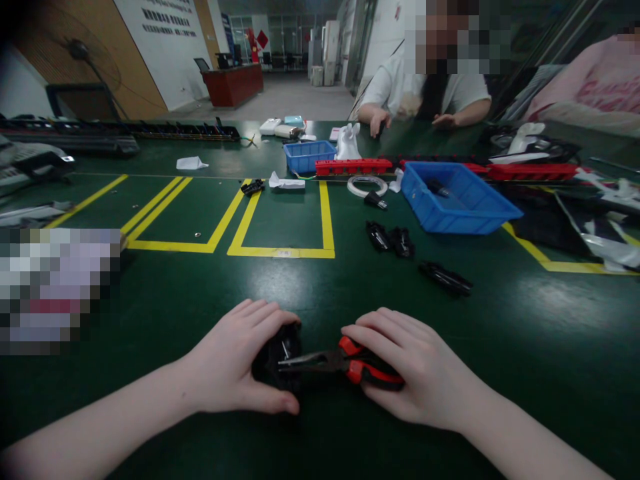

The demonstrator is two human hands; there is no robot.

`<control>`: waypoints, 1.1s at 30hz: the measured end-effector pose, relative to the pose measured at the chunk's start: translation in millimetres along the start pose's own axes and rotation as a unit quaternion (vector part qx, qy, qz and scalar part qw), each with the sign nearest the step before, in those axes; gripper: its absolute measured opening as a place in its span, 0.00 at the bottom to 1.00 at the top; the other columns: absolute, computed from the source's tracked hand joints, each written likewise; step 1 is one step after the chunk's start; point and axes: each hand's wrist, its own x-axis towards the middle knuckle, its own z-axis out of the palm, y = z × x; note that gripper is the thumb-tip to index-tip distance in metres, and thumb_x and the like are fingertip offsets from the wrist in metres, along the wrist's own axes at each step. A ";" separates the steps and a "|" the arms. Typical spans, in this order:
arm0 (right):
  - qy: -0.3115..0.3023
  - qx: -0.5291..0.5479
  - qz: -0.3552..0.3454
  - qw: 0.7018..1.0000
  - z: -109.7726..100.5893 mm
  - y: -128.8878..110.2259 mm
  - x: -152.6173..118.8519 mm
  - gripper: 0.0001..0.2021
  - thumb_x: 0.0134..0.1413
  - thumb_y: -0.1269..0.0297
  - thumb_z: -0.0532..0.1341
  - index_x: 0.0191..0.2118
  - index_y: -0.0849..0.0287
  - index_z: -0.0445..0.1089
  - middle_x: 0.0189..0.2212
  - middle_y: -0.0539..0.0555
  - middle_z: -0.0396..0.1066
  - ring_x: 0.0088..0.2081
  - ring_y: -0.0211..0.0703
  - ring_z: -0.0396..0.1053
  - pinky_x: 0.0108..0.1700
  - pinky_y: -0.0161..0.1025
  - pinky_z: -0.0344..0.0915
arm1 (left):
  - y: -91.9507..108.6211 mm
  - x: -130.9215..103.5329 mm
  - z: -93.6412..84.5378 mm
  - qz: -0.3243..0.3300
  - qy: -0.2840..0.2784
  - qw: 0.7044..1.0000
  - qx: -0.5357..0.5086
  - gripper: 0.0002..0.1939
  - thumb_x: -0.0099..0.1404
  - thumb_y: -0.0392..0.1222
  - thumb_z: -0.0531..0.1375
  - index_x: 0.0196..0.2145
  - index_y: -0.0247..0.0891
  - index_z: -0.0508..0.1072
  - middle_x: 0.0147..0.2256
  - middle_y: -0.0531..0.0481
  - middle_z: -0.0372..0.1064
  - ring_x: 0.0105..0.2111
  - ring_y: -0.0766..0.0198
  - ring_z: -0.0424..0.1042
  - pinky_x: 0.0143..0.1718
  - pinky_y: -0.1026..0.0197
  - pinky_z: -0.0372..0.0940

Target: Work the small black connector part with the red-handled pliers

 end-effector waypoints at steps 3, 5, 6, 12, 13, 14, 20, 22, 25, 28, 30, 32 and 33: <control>0.013 -0.012 -0.005 1.000 0.6 0.5 -0.2 0.20 0.56 0.66 0.59 0.56 0.55 0.67 0.45 0.58 0.74 0.44 0.48 0.73 0.45 0.45 0.72 | 0.2 0.3 -1.0 0.000 -0.003 1.000 -0.001 0.41 0.52 0.73 0.64 0.52 0.39 0.69 0.42 0.47 0.71 0.41 0.53 0.69 0.43 0.50 0.61; 0.027 -0.023 -0.020 0.999 0.7 1.2 0.0 0.20 0.56 0.65 0.59 0.55 0.56 0.67 0.44 0.59 0.74 0.43 0.48 0.73 0.43 0.45 0.72 | 0.2 0.5 -1.5 0.001 -0.002 1.000 -0.001 0.41 0.53 0.73 0.64 0.52 0.39 0.69 0.42 0.47 0.71 0.41 0.52 0.69 0.43 0.50 0.62; 0.032 -0.030 -0.030 0.999 0.7 1.7 0.2 0.20 0.56 0.65 0.60 0.56 0.56 0.67 0.44 0.59 0.74 0.43 0.48 0.73 0.43 0.44 0.72 | 0.2 0.5 -1.7 0.001 -0.002 1.000 0.000 0.41 0.53 0.73 0.64 0.52 0.39 0.69 0.42 0.46 0.71 0.41 0.52 0.70 0.43 0.50 0.62; 0.039 -0.052 -0.050 0.997 -0.1 2.4 1.3 0.19 0.59 0.64 0.59 0.56 0.58 0.67 0.44 0.60 0.74 0.42 0.48 0.73 0.40 0.44 0.72 | -0.5 0.7 -0.9 0.004 0.003 1.000 -0.001 0.41 0.52 0.75 0.63 0.50 0.38 0.69 0.42 0.46 0.72 0.41 0.52 0.70 0.43 0.50 0.63; 0.041 -0.052 -0.049 0.997 -0.1 2.2 1.4 0.19 0.59 0.65 0.59 0.56 0.58 0.67 0.43 0.60 0.74 0.42 0.48 0.73 0.40 0.44 0.71 | -0.6 0.8 -0.5 0.003 0.005 1.000 0.000 0.42 0.52 0.75 0.63 0.51 0.38 0.69 0.42 0.46 0.71 0.41 0.52 0.71 0.44 0.49 0.63; 0.045 -0.052 -0.049 0.996 0.0 2.0 1.4 0.19 0.59 0.65 0.59 0.56 0.58 0.67 0.43 0.60 0.74 0.42 0.48 0.73 0.40 0.44 0.71 | -0.7 0.7 -0.2 0.003 0.006 1.000 0.001 0.42 0.52 0.75 0.63 0.51 0.38 0.69 0.42 0.46 0.71 0.41 0.51 0.71 0.44 0.49 0.63; 0.061 -0.055 -0.039 0.996 1.2 1.7 1.3 0.20 0.58 0.65 0.60 0.56 0.57 0.68 0.43 0.59 0.74 0.42 0.47 0.73 0.41 0.44 0.72 | 0.6 0.4 -0.6 -0.001 0.012 1.000 0.006 0.43 0.53 0.73 0.64 0.55 0.38 0.66 0.46 0.43 0.70 0.45 0.49 0.71 0.45 0.48 0.64; 0.062 -0.054 -0.040 0.996 0.9 2.3 1.2 0.20 0.57 0.65 0.60 0.56 0.57 0.67 0.43 0.59 0.74 0.41 0.47 0.74 0.41 0.44 0.72 | 1.9 0.2 -1.3 -0.003 0.012 1.000 0.007 0.43 0.54 0.71 0.65 0.56 0.38 0.65 0.48 0.42 0.69 0.45 0.48 0.71 0.46 0.47 0.65; 0.058 -0.053 -0.056 0.995 0.2 3.2 0.6 0.21 0.57 0.66 0.60 0.56 0.58 0.67 0.42 0.59 0.75 0.41 0.47 0.74 0.39 0.43 0.73 | 4.4 -0.2 -1.8 0.005 0.013 1.000 0.007 0.42 0.57 0.64 0.67 0.59 0.38 0.61 0.51 0.42 0.68 0.47 0.49 0.71 0.46 0.48 0.66; 0.052 -0.051 -0.055 0.996 0.1 3.6 -0.3 0.22 0.56 0.66 0.61 0.57 0.57 0.67 0.42 0.59 0.75 0.40 0.47 0.74 0.40 0.42 0.73 | 6.0 -0.7 -1.8 0.015 0.016 1.000 0.002 0.41 0.58 0.55 0.69 0.62 0.38 0.57 0.54 0.42 0.66 0.48 0.50 0.70 0.47 0.48 0.67; 0.054 -0.046 -0.050 0.996 0.4 3.4 -0.5 0.22 0.55 0.65 0.61 0.57 0.57 0.67 0.42 0.59 0.75 0.40 0.47 0.75 0.40 0.42 0.73 | 6.1 -1.2 -1.5 0.014 0.018 1.000 -0.002 0.41 0.58 0.52 0.69 0.62 0.39 0.56 0.54 0.43 0.66 0.49 0.51 0.70 0.47 0.48 0.68; 0.055 -0.042 -0.046 0.997 0.7 3.0 0.1 0.22 0.55 0.65 0.61 0.57 0.57 0.68 0.42 0.58 0.75 0.40 0.47 0.75 0.40 0.42 0.73 | 5.7 -1.6 -1.0 0.010 0.020 1.000 -0.006 0.42 0.58 0.50 0.69 0.63 0.40 0.55 0.55 0.43 0.65 0.50 0.50 0.70 0.47 0.48 0.68; 0.054 -0.041 -0.044 0.997 0.7 2.7 0.5 0.22 0.55 0.65 0.61 0.56 0.57 0.68 0.42 0.58 0.75 0.41 0.47 0.75 0.40 0.42 0.73 | 5.5 -1.8 -0.7 0.009 0.021 1.000 -0.007 0.42 0.58 0.50 0.70 0.63 0.40 0.55 0.56 0.43 0.65 0.50 0.50 0.70 0.48 0.48 0.68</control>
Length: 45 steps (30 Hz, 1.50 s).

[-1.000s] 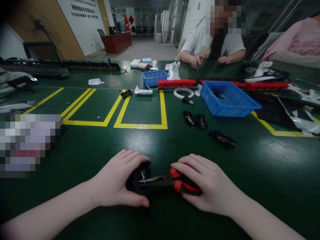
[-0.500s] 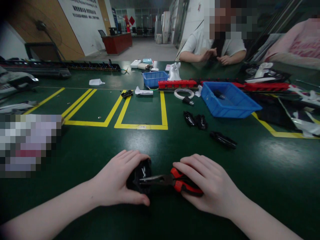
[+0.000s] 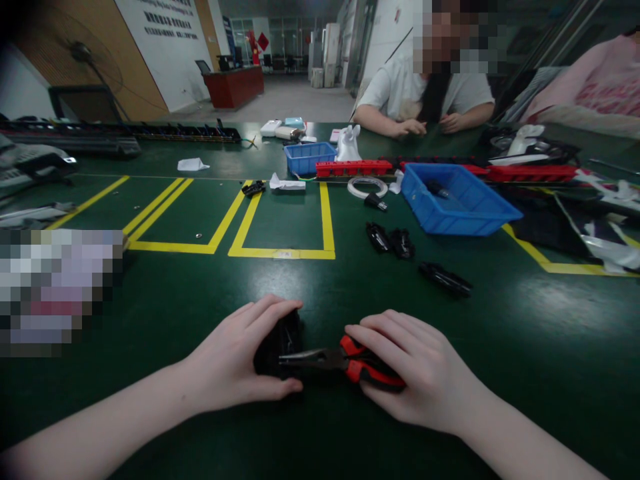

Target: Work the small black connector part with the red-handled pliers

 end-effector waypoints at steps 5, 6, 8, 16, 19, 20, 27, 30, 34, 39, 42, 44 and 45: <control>-0.017 0.010 0.014 1.000 0.1 -0.4 2.1 0.20 0.56 0.65 0.60 0.55 0.57 0.68 0.42 0.59 0.75 0.41 0.46 0.74 0.40 0.42 0.74 | -0.2 0.0 0.7 -0.015 0.011 1.000 -0.007 0.42 0.59 0.48 0.70 0.64 0.42 0.54 0.56 0.43 0.64 0.52 0.50 0.69 0.50 0.47 0.68; -0.021 0.013 0.018 1.000 0.1 -0.4 2.1 0.20 0.56 0.65 0.60 0.55 0.57 0.68 0.43 0.59 0.75 0.41 0.46 0.74 0.39 0.42 0.74 | -0.2 0.2 0.6 -0.017 0.012 1.000 -0.008 0.42 0.59 0.47 0.70 0.64 0.42 0.54 0.56 0.42 0.64 0.53 0.50 0.69 0.51 0.47 0.68; -0.023 0.017 0.023 0.999 0.1 -0.1 1.6 0.20 0.55 0.65 0.61 0.55 0.57 0.68 0.43 0.59 0.75 0.41 0.46 0.74 0.40 0.42 0.74 | -0.1 0.2 0.4 -0.017 0.015 1.000 -0.011 0.42 0.58 0.48 0.70 0.64 0.42 0.54 0.56 0.42 0.64 0.53 0.49 0.68 0.51 0.47 0.67; -0.014 0.004 0.014 1.000 0.1 0.7 -0.9 0.21 0.55 0.64 0.61 0.55 0.57 0.68 0.43 0.59 0.75 0.42 0.47 0.75 0.43 0.45 0.74 | -1.9 -2.2 2.3 0.006 0.028 0.999 -0.016 0.45 0.59 0.52 0.70 0.66 0.46 0.52 0.59 0.42 0.61 0.55 0.47 0.67 0.53 0.44 0.68; -0.020 0.005 0.012 1.000 0.1 0.9 -0.5 0.21 0.56 0.64 0.61 0.56 0.57 0.67 0.43 0.60 0.75 0.42 0.47 0.74 0.43 0.44 0.74 | -3.6 -2.6 3.3 0.008 0.028 1.000 -0.008 0.46 0.59 0.53 0.69 0.67 0.45 0.51 0.60 0.42 0.59 0.55 0.48 0.66 0.53 0.45 0.68; -0.020 0.004 0.011 1.000 0.2 0.9 -0.4 0.21 0.57 0.64 0.60 0.56 0.58 0.67 0.43 0.60 0.75 0.42 0.47 0.74 0.43 0.44 0.74 | -3.9 -2.9 3.4 0.010 0.028 1.000 -0.004 0.46 0.60 0.53 0.69 0.67 0.45 0.50 0.61 0.42 0.59 0.56 0.48 0.66 0.54 0.45 0.68; -0.008 -0.006 0.020 1.000 1.3 -2.8 0.5 0.19 0.60 0.64 0.58 0.56 0.58 0.67 0.44 0.59 0.74 0.44 0.47 0.73 0.46 0.46 0.72 | -2.3 -6.2 3.3 0.045 0.031 0.998 0.030 0.35 0.65 0.53 0.65 0.64 0.43 0.58 0.59 0.41 0.62 0.53 0.50 0.68 0.51 0.47 0.68; -0.002 -0.007 0.028 1.000 1.0 -4.9 1.3 0.18 0.60 0.65 0.58 0.55 0.58 0.67 0.44 0.59 0.74 0.44 0.47 0.73 0.46 0.46 0.72 | -1.6 -5.4 3.2 0.046 0.030 0.998 0.038 0.33 0.65 0.53 0.65 0.62 0.41 0.59 0.57 0.41 0.64 0.52 0.51 0.69 0.50 0.48 0.68; -0.001 -0.005 0.028 1.000 0.5 -5.3 1.9 0.18 0.59 0.65 0.59 0.55 0.58 0.67 0.43 0.59 0.74 0.43 0.46 0.73 0.44 0.45 0.72 | -1.5 -4.1 3.6 0.047 0.041 0.997 0.047 0.35 0.64 0.54 0.66 0.63 0.40 0.59 0.60 0.40 0.61 0.55 0.50 0.67 0.52 0.48 0.67; -0.006 -0.005 0.029 1.000 1.9 -3.2 -0.2 0.19 0.59 0.64 0.58 0.56 0.58 0.67 0.43 0.60 0.74 0.43 0.48 0.73 0.46 0.47 0.72 | -0.4 -3.5 3.2 0.041 0.044 0.997 0.054 0.36 0.64 0.55 0.66 0.63 0.40 0.58 0.61 0.41 0.63 0.57 0.49 0.66 0.55 0.47 0.64; -0.002 -0.001 0.030 1.000 2.2 -3.0 -0.6 0.19 0.58 0.64 0.59 0.55 0.57 0.68 0.43 0.60 0.75 0.42 0.48 0.73 0.45 0.47 0.72 | 0.4 -3.3 2.1 0.035 0.036 0.997 0.050 0.37 0.63 0.56 0.66 0.62 0.39 0.59 0.58 0.42 0.66 0.55 0.50 0.68 0.54 0.48 0.64; 0.001 0.000 0.028 1.000 1.6 -3.5 0.2 0.19 0.59 0.64 0.59 0.55 0.57 0.68 0.43 0.60 0.74 0.42 0.47 0.73 0.44 0.46 0.72 | 0.7 -3.4 1.4 0.033 0.033 0.998 0.046 0.37 0.62 0.58 0.67 0.62 0.39 0.60 0.57 0.42 0.67 0.55 0.50 0.68 0.54 0.48 0.64; 0.002 -0.001 0.025 1.000 1.2 -3.9 0.7 0.18 0.59 0.64 0.59 0.55 0.58 0.67 0.43 0.60 0.74 0.42 0.47 0.73 0.44 0.46 0.72 | 0.9 -3.5 1.1 0.031 0.032 0.998 0.043 0.37 0.62 0.58 0.67 0.61 0.40 0.61 0.57 0.42 0.67 0.54 0.50 0.68 0.54 0.48 0.64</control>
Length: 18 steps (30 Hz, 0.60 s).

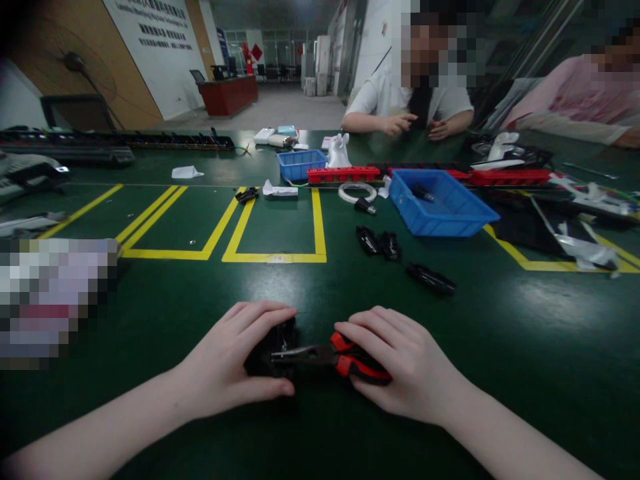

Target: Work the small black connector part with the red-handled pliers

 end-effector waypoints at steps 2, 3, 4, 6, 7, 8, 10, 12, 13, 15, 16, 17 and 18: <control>0.001 -0.004 -0.004 1.000 -1.0 -0.8 0.9 0.18 0.60 0.64 0.58 0.55 0.58 0.67 0.43 0.60 0.74 0.42 0.47 0.73 0.43 0.46 0.72 | 0.1 -0.2 -0.4 -0.003 -0.001 1.000 -0.008 0.37 0.62 0.59 0.67 0.61 0.40 0.62 0.56 0.43 0.68 0.54 0.50 0.68 0.54 0.48 0.64; 0.001 -0.006 -0.006 1.000 -1.4 -1.1 1.2 0.18 0.60 0.64 0.58 0.56 0.58 0.66 0.43 0.60 0.74 0.42 0.47 0.73 0.42 0.45 0.71 | 0.2 -0.3 -0.5 -0.004 0.000 1.000 -0.013 0.37 0.61 0.59 0.67 0.61 0.40 0.62 0.56 0.43 0.68 0.54 0.50 0.68 0.54 0.48 0.64; 0.001 -0.007 -0.007 1.000 -1.6 -1.4 1.4 0.18 0.60 0.64 0.58 0.56 0.58 0.66 0.43 0.60 0.74 0.42 0.47 0.73 0.42 0.45 0.71 | 0.2 -0.3 -0.5 -0.005 0.002 1.000 -0.017 0.37 0.61 0.60 0.67 0.61 0.40 0.62 0.56 0.43 0.68 0.54 0.50 0.68 0.53 0.49 0.64; 0.001 -0.010 -0.009 1.000 -1.8 -1.8 1.4 0.18 0.61 0.64 0.58 0.56 0.58 0.66 0.43 0.60 0.74 0.42 0.47 0.73 0.42 0.45 0.71 | 0.1 0.0 -0.5 -0.006 0.005 1.000 -0.025 0.38 0.60 0.60 0.67 0.60 0.40 0.63 0.55 0.43 0.68 0.53 0.50 0.68 0.53 0.49 0.64; 0.003 -0.011 -0.010 1.000 -1.8 -1.9 1.3 0.18 0.61 0.64 0.57 0.56 0.58 0.66 0.43 0.60 0.74 0.42 0.47 0.73 0.42 0.45 0.71 | -0.1 0.2 -0.5 -0.007 0.006 1.000 -0.029 0.38 0.60 0.60 0.68 0.60 0.40 0.63 0.55 0.43 0.68 0.53 0.50 0.69 0.52 0.49 0.64; 0.006 -0.012 -0.011 1.000 -1.6 -2.0 1.1 0.18 0.62 0.64 0.57 0.56 0.59 0.66 0.43 0.60 0.74 0.42 0.47 0.72 0.42 0.45 0.71 | -0.2 0.4 -0.5 -0.008 0.006 0.999 -0.033 0.38 0.59 0.60 0.68 0.60 0.40 0.63 0.55 0.43 0.68 0.53 0.50 0.69 0.52 0.50 0.65; 0.012 -0.013 -0.010 1.000 -1.2 -2.4 1.0 0.17 0.62 0.64 0.57 0.56 0.59 0.66 0.43 0.60 0.73 0.43 0.47 0.72 0.42 0.45 0.71 | -0.4 0.7 -0.6 -0.009 0.005 0.999 -0.037 0.38 0.59 0.60 0.68 0.60 0.40 0.63 0.55 0.43 0.68 0.52 0.50 0.69 0.52 0.50 0.65; 0.016 -0.014 -0.011 1.000 -0.9 -2.9 1.0 0.17 0.62 0.64 0.58 0.56 0.59 0.66 0.43 0.60 0.74 0.42 0.46 0.72 0.41 0.45 0.71 | -0.4 0.6 -1.0 -0.010 0.004 0.999 -0.038 0.38 0.59 0.60 0.69 0.60 0.40 0.63 0.54 0.44 0.68 0.52 0.51 0.69 0.51 0.50 0.65; 0.017 -0.015 -0.011 1.000 -0.8 -3.2 1.0 0.17 0.62 0.64 0.58 0.56 0.59 0.66 0.43 0.60 0.74 0.42 0.46 0.72 0.41 0.45 0.71 | -0.4 0.5 -1.2 -0.012 0.003 0.999 -0.039 0.39 0.59 0.60 0.69 0.60 0.40 0.63 0.54 0.44 0.68 0.52 0.51 0.69 0.51 0.50 0.65; 0.019 -0.018 -0.014 1.000 -0.8 -3.7 1.0 0.17 0.62 0.65 0.58 0.56 0.59 0.67 0.44 0.60 0.73 0.42 0.46 0.72 0.41 0.44 0.71 | -0.3 0.4 -1.7 -0.014 0.001 0.999 -0.040 0.39 0.58 0.60 0.69 0.60 0.40 0.63 0.54 0.44 0.68 0.52 0.51 0.69 0.51 0.50 0.65; 0.021 -0.020 -0.015 0.999 -0.8 -3.9 0.9 0.17 0.62 0.65 0.58 0.56 0.59 0.67 0.44 0.60 0.73 0.43 0.46 0.72 0.42 0.45 0.71 | -0.3 0.4 -1.8 -0.014 0.000 0.999 -0.041 0.39 0.58 0.60 0.69 0.60 0.40 0.63 0.54 0.44 0.68 0.51 0.51 0.69 0.51 0.50 0.65; 0.022 -0.023 -0.015 0.999 -0.8 -3.9 0.7 0.17 0.62 0.65 0.58 0.56 0.60 0.67 0.44 0.60 0.73 0.43 0.46 0.72 0.42 0.45 0.70 | -0.4 0.5 -2.0 -0.013 0.000 0.999 -0.042 0.39 0.58 0.60 0.69 0.60 0.40 0.63 0.53 0.44 0.69 0.51 0.51 0.69 0.50 0.50 0.65; 0.022 -0.027 -0.015 0.999 -0.8 -3.9 0.5 0.17 0.62 0.65 0.58 0.56 0.60 0.66 0.44 0.60 0.73 0.43 0.46 0.72 0.42 0.45 0.70 | -0.5 0.7 -2.1 -0.012 0.001 0.999 -0.043 0.39 0.58 0.60 0.69 0.60 0.40 0.64 0.53 0.44 0.69 0.51 0.51 0.69 0.50 0.51 0.65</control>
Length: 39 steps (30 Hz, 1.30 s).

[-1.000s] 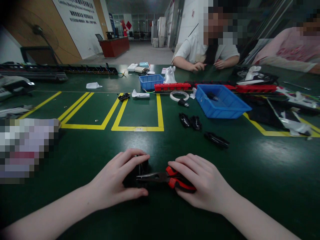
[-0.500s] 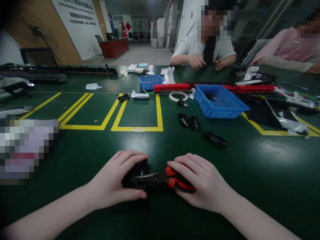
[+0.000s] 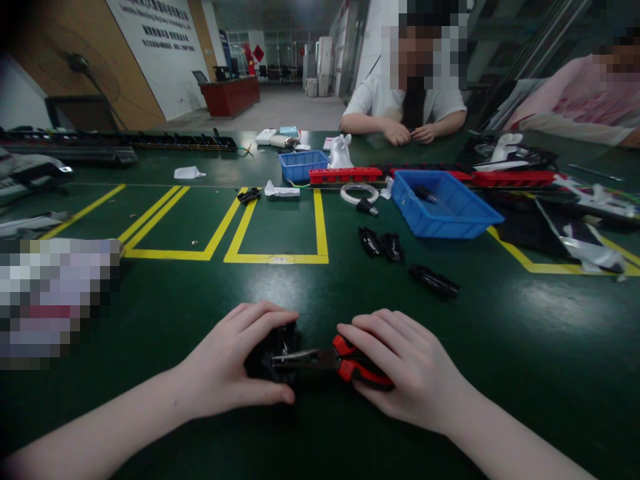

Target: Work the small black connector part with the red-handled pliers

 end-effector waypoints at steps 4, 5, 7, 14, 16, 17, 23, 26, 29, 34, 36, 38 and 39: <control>0.001 -0.016 -0.007 1.000 0.0 0.8 -0.8 0.19 0.61 0.65 0.59 0.57 0.59 0.66 0.44 0.60 0.73 0.43 0.47 0.72 0.41 0.45 0.70 | -1.0 1.3 -0.3 0.005 0.000 1.000 0.001 0.39 0.57 0.61 0.69 0.59 0.40 0.64 0.51 0.45 0.69 0.49 0.52 0.70 0.49 0.51 0.65; 0.001 -0.018 -0.011 1.000 0.0 0.9 -0.9 0.19 0.61 0.65 0.59 0.57 0.59 0.66 0.44 0.60 0.74 0.43 0.47 0.72 0.41 0.45 0.70 | -1.2 1.6 -0.3 0.006 -0.003 1.000 0.000 0.39 0.57 0.61 0.70 0.59 0.40 0.64 0.51 0.45 0.69 0.49 0.52 0.70 0.48 0.51 0.66; 0.002 -0.019 -0.012 1.000 0.1 1.0 -0.7 0.18 0.61 0.65 0.59 0.56 0.59 0.66 0.44 0.60 0.74 0.43 0.47 0.72 0.41 0.45 0.70 | -1.5 2.2 -0.2 0.003 -0.006 1.000 -0.003 0.40 0.56 0.60 0.70 0.59 0.40 0.64 0.51 0.44 0.69 0.48 0.52 0.70 0.48 0.51 0.66; 0.000 -0.022 -0.023 1.000 0.0 4.9 0.5 0.20 0.59 0.65 0.60 0.56 0.61 0.67 0.45 0.60 0.73 0.44 0.47 0.72 0.42 0.44 0.70 | 0.2 1.7 0.3 -0.005 -0.008 1.000 -0.012 0.37 0.57 0.56 0.70 0.59 0.40 0.64 0.52 0.44 0.69 0.50 0.52 0.70 0.49 0.50 0.67; -0.001 -0.022 -0.026 0.999 -0.3 6.3 0.3 0.21 0.57 0.66 0.61 0.56 0.61 0.67 0.45 0.60 0.74 0.44 0.47 0.72 0.42 0.44 0.70 | 0.5 1.5 0.1 -0.002 -0.008 1.000 -0.016 0.36 0.58 0.54 0.70 0.59 0.40 0.64 0.53 0.44 0.69 0.51 0.52 0.69 0.50 0.50 0.67; -0.001 -0.021 -0.024 0.999 -0.4 6.7 0.1 0.21 0.57 0.66 0.61 0.57 0.61 0.67 0.45 0.60 0.74 0.44 0.47 0.72 0.42 0.44 0.71 | 0.6 1.4 -0.1 -0.001 -0.007 1.000 -0.018 0.36 0.58 0.54 0.70 0.59 0.40 0.64 0.54 0.44 0.68 0.52 0.52 0.69 0.51 0.50 0.67; 0.006 -0.017 -0.010 1.000 -0.8 6.8 -0.4 0.22 0.56 0.65 0.62 0.57 0.60 0.66 0.46 0.60 0.74 0.45 0.49 0.73 0.44 0.46 0.73 | 0.0 0.4 -0.5 -0.009 0.015 0.999 -0.028 0.33 0.61 0.48 0.68 0.60 0.42 0.62 0.57 0.43 0.65 0.55 0.50 0.67 0.53 0.47 0.66; 0.004 -0.012 -0.004 1.000 -0.9 7.0 0.0 0.22 0.56 0.65 0.62 0.57 0.59 0.66 0.45 0.60 0.75 0.44 0.49 0.73 0.43 0.46 0.73 | 0.0 -0.3 0.2 -0.013 0.032 0.999 -0.033 0.33 0.60 0.46 0.67 0.60 0.42 0.62 0.57 0.43 0.65 0.55 0.50 0.67 0.54 0.46 0.66; 0.006 -0.008 0.000 1.000 -0.6 7.0 -0.2 0.21 0.57 0.65 0.61 0.57 0.58 0.66 0.44 0.60 0.75 0.43 0.49 0.74 0.42 0.46 0.74 | 0.5 -0.4 0.8 -0.014 0.042 0.998 -0.034 0.32 0.60 0.44 0.66 0.60 0.42 0.62 0.57 0.43 0.65 0.55 0.50 0.67 0.54 0.46 0.67; 0.002 -0.004 -0.005 1.000 -0.7 5.8 -1.0 0.19 0.59 0.65 0.60 0.56 0.59 0.66 0.44 0.60 0.74 0.43 0.47 0.74 0.42 0.44 0.74 | 0.7 0.0 0.6 -0.011 0.039 0.998 -0.042 0.33 0.60 0.43 0.66 0.60 0.41 0.62 0.57 0.43 0.64 0.54 0.51 0.67 0.54 0.47 0.68; 0.002 -0.003 -0.006 1.000 -0.8 4.9 -1.0 0.19 0.60 0.65 0.59 0.56 0.60 0.66 0.43 0.60 0.74 0.43 0.47 0.74 0.42 0.44 0.74 | 0.0 -0.2 1.0 -0.006 0.041 0.998 -0.047 0.33 0.60 0.43 0.66 0.60 0.42 0.61 0.57 0.43 0.64 0.55 0.51 0.67 0.54 0.47 0.68; 0.002 0.001 -0.002 1.000 -0.7 3.7 -0.7 0.18 0.60 0.64 0.59 0.55 0.60 0.66 0.43 0.60 0.74 0.43 0.47 0.74 0.42 0.44 0.73 | -1.2 -0.8 1.9 0.001 0.044 0.998 -0.055 0.32 0.61 0.42 0.66 0.61 0.42 0.61 0.58 0.43 0.63 0.56 0.51 0.66 0.55 0.47 0.67; 0.003 0.006 0.005 1.000 -0.6 2.9 -0.3 0.18 0.60 0.64 0.59 0.55 0.60 0.67 0.43 0.60 0.74 0.42 0.47 0.74 0.42 0.44 0.73 | -1.9 -1.0 2.4 0.005 0.046 0.997 -0.060 0.32 0.61 0.42 0.66 0.61 0.42 0.61 0.58 0.43 0.62 0.57 0.51 0.66 0.56 0.47 0.67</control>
